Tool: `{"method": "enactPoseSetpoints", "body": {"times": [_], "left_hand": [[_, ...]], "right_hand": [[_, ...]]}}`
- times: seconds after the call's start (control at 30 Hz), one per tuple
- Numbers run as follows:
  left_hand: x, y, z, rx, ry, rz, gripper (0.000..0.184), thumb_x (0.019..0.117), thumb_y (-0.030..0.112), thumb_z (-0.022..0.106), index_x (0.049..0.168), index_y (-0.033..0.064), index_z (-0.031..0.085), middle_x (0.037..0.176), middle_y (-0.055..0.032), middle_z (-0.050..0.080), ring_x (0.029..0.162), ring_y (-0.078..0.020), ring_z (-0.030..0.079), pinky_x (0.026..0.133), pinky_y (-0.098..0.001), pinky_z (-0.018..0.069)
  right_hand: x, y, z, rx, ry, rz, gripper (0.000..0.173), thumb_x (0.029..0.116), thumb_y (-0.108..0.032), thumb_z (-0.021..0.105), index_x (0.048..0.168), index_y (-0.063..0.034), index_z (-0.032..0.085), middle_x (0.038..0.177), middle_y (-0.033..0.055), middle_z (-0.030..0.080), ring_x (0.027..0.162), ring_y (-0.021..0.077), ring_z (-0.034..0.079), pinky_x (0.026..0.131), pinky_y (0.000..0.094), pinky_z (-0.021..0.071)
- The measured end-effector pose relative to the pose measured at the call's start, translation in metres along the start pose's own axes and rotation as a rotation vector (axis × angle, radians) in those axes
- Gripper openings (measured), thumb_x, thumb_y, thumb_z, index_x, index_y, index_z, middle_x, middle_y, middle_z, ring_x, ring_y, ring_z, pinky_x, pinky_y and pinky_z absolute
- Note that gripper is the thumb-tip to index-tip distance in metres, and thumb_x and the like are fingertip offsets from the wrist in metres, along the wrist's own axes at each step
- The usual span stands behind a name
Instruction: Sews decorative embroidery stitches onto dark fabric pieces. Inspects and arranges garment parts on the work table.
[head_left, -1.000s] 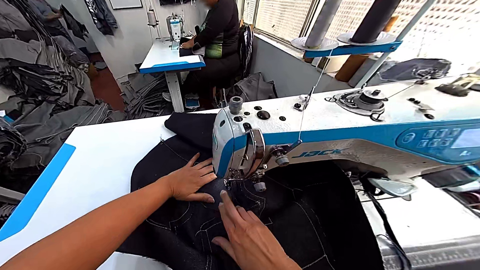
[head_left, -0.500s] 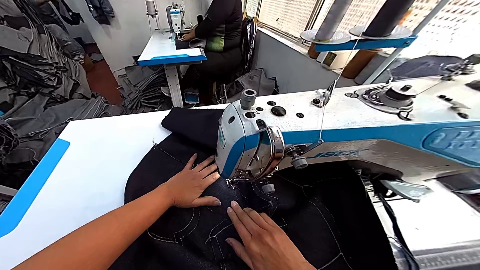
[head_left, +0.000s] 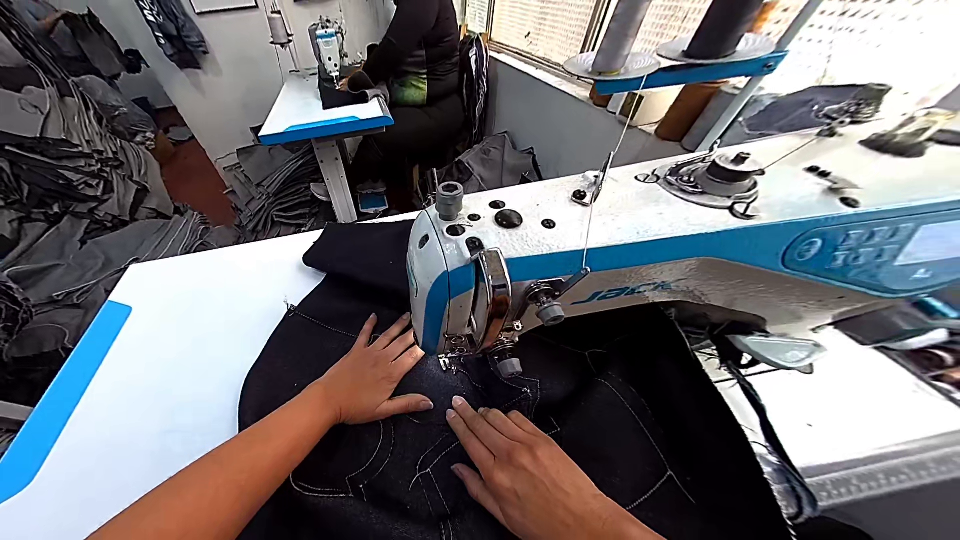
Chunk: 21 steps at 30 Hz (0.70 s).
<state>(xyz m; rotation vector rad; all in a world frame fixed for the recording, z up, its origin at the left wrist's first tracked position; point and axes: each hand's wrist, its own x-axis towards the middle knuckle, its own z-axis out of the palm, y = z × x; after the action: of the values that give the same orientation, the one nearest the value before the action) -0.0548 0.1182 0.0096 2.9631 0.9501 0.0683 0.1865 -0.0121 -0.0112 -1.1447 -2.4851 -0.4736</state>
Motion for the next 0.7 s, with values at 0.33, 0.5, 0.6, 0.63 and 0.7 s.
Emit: {"method": "enactPoseSetpoints", "body": {"times": [0.33,0.5,0.6,0.63,0.7], "left_hand": [[0.004,-0.006,-0.002,-0.039,-0.007,-0.014,0.087,0.097,0.075,0.031,0.152,0.0091,0.047,0.163,-0.0119,0.038,0.156,-0.0356,0.021,0.119,-0.0735,0.0089],[0.006,-0.006,-0.007,-0.097,-0.034,-0.037,0.089,0.0972,0.074,0.031,0.155,0.0082,0.044,0.165,-0.0127,0.035,0.157,-0.0351,0.02,0.119,-0.0727,0.0077],[0.006,-0.007,-0.007,-0.105,-0.031,-0.048,0.09,0.0968,0.075,0.03,0.155,0.0075,0.042,0.166,-0.0134,0.033,0.157,-0.0352,0.019,0.119,-0.0726,0.0072],[0.005,-0.007,-0.007,-0.104,-0.025,-0.052,0.09,0.097,0.075,0.031,0.156,0.0074,0.042,0.166,-0.0134,0.032,0.157,-0.0352,0.019,0.119,-0.0725,0.0072],[0.005,-0.007,-0.007,-0.102,-0.028,-0.068,0.09,0.0975,0.074,0.032,0.157,0.0073,0.04,0.167,-0.013,0.03,0.157,-0.0347,0.018,0.12,-0.0721,0.0064]], "right_hand": [[0.006,0.003,0.002,0.024,-0.031,0.009,0.054,0.1039,-0.041,0.041,0.127,-0.0026,0.07,0.128,0.0084,0.072,0.098,0.0222,0.071,0.078,0.0346,0.0538],[0.008,0.006,0.003,0.049,-0.043,0.005,0.054,0.1041,-0.041,0.04,0.127,-0.0026,0.071,0.128,0.0087,0.072,0.098,0.0234,0.071,0.078,0.0358,0.0545],[0.009,0.01,0.003,0.061,-0.035,-0.007,0.054,0.104,-0.042,0.041,0.126,-0.0028,0.071,0.129,0.0089,0.071,0.098,0.0241,0.071,0.078,0.0363,0.0547],[0.01,0.012,0.004,0.066,-0.032,-0.011,0.054,0.1039,-0.042,0.041,0.126,-0.0029,0.072,0.129,0.0089,0.071,0.099,0.0243,0.071,0.079,0.0363,0.0547],[0.01,0.016,0.006,0.08,-0.026,-0.018,0.055,0.104,-0.043,0.041,0.126,-0.0031,0.072,0.13,0.009,0.071,0.099,0.0247,0.071,0.079,0.0366,0.0549]]}}
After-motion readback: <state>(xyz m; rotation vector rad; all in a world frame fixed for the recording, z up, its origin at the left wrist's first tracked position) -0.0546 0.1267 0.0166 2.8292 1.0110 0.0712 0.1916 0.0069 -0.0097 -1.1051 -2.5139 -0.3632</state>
